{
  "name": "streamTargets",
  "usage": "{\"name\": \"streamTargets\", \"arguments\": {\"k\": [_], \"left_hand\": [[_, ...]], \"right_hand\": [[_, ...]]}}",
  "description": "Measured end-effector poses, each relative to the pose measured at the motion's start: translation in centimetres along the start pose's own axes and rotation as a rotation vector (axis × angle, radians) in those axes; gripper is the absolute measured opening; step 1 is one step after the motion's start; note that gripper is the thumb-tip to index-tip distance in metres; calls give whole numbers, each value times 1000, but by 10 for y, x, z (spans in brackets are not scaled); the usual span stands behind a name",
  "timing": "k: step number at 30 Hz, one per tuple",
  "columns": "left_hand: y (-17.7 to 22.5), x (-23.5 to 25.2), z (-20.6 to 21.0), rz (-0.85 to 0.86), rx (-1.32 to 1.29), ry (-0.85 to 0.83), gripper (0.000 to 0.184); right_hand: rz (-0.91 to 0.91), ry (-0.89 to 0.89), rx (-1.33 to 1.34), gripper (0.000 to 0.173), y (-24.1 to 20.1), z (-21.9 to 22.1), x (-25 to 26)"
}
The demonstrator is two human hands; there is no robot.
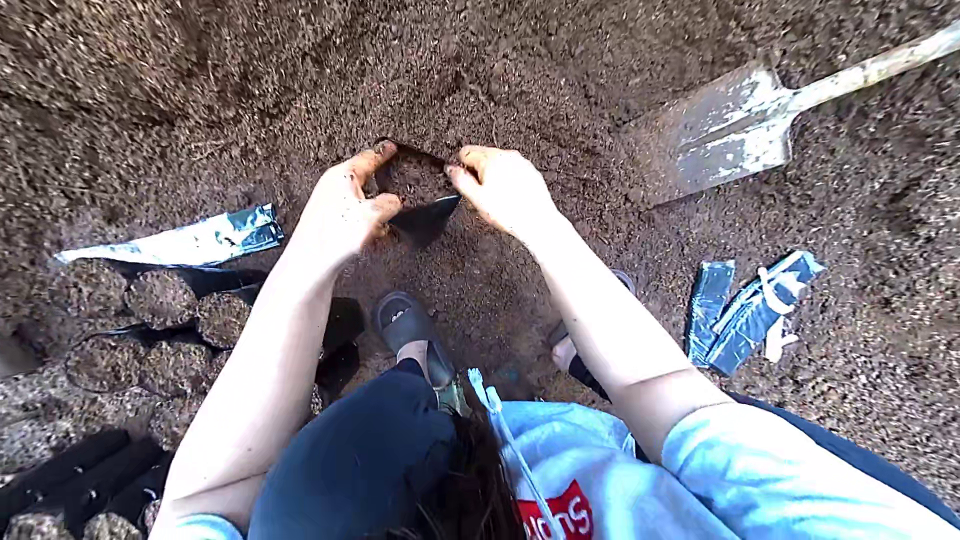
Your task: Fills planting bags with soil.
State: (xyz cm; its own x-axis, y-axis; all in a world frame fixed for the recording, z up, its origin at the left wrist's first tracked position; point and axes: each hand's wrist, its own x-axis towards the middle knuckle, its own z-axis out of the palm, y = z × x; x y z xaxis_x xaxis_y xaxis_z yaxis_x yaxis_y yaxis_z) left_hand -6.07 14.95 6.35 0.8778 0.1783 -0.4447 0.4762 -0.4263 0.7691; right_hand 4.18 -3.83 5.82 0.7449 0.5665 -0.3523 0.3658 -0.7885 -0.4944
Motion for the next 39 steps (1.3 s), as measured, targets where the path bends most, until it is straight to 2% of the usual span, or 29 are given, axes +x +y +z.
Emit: {"name": "streamTargets", "arguments": {"k": [2, 5, 6, 8, 9, 11, 12, 14, 15, 17, 19, 21, 24, 27, 28, 30, 33, 36, 38, 39], "left_hand": [[-13, 6, 13, -15, -51, 0, 66], [-55, 33, 41, -34, 135, -36, 64], [-57, 38, 41, -49, 197, -42, 62], [-48, 35, 35, -36, 277, -50, 62], [-41, 32, 29, -23, 324, -27, 56], [-25, 38, 16, -33, 439, 37, 53], [-20, 46, 14, -32, 491, 72, 58], [-21, 71, 24, -15, 585, 74, 63], [-27, 83, 33, 1, 630, 39, 55], [-41, 89, 54, 68, 649, -25, 35], [-44, 74, 72, 160, 547, -60, 33], [-44, 48, 91, 232, 484, -125, 33], [-46, 18, 118, 254, 447, -276, 33], [-51, 9, 133, 252, 434, -405, 34], [-52, 9, 136, 255, 433, -431, 34], [-57, 12, 141, 258, 423, -450, 34], [-64, 20, 144, 267, 406, -383, 33], [-57, 35, 119, 246, 268, -206, 31], [-53, 41, 84, 195, 163, -64, 30], [-51, 40, 64, 143, 173, -25, 30]], "right_hand": [[18, 79, 28, 31, 7, 23, 4], [91, -103, -36, 34, 33, 62, 20], [100, -140, -52, 37, 35, 64, 25], [74, -87, -68, 42, 36, 60, 20], [8, -16, -76, 43, 36, 59, 15], [-247, 129, -49, 31, 35, 60, 14], [-376, 132, -32, 26, 33, 61, 15], [-469, -58, -69, 26, 22, 64, 16], [-449, -167, -115, 30, 18, 67, 14], [-367, -267, -204, 43, 14, 78, 4], [-259, -298, -230, 70, 17, 87, -14], [-208, -290, -200, 82, 31, 108, -37], [-164, -286, -204, 80, 51, 146, -67], [-160, -235, -217, 65, 56, 173, -76], [-139, -276, -236, 62, 55, 176, -74], [-29, -416, -215, 60, 50, 174, -61], [57, -459, -152, 60, 46, 169, -43], [-131, -426, -284, 63, 48, 151, -19], [-357, -302, -298, 60, 46, 126, -1], [-493, -209, -273, 53, 47, 116, 6]]}}
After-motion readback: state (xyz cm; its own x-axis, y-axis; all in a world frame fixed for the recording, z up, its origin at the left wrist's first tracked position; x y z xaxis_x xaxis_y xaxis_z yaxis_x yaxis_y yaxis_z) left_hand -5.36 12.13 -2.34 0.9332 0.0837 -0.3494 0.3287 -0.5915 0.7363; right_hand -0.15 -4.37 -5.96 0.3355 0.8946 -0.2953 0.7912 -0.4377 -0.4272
